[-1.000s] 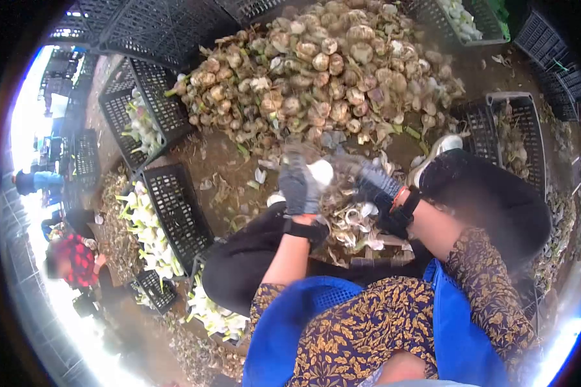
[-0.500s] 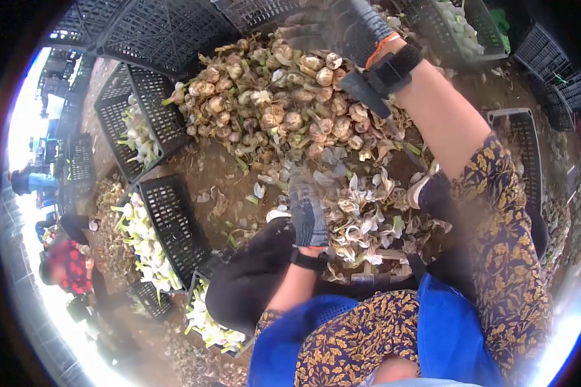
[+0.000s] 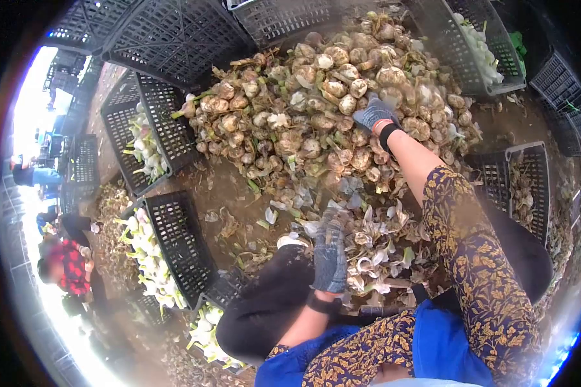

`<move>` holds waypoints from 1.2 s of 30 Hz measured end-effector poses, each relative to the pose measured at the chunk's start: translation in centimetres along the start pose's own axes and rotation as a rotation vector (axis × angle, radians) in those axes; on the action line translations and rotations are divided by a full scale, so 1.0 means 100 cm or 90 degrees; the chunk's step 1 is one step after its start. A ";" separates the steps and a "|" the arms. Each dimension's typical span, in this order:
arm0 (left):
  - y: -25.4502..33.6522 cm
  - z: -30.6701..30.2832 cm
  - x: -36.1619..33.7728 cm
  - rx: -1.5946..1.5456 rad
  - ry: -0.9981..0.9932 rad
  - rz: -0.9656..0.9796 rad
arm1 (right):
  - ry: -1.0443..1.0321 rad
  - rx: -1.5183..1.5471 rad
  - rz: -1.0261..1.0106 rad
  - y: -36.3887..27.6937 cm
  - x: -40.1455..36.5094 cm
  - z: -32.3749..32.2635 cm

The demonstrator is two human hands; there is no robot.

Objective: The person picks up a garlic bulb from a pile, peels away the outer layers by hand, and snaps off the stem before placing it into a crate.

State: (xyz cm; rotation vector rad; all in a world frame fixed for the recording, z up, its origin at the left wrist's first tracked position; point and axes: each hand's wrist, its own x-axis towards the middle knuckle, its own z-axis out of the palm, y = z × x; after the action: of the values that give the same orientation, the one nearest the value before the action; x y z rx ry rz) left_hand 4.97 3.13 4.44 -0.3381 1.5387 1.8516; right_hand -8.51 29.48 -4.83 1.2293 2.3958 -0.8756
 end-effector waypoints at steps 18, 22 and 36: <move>-0.031 -0.031 0.051 0.226 0.126 0.324 | -0.185 0.674 -0.280 0.053 -0.256 0.016; -0.031 -0.034 0.046 0.341 0.053 0.363 | -0.231 0.608 -0.211 0.041 -0.256 -0.005; -0.002 -0.003 0.006 0.418 0.048 0.466 | -0.181 0.548 -0.387 0.050 -0.248 0.009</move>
State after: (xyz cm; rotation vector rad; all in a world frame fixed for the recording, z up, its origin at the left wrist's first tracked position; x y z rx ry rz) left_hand 4.58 3.11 3.87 0.5313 2.4185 1.6793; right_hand 10.01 15.68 5.52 0.4661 2.2030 -2.2442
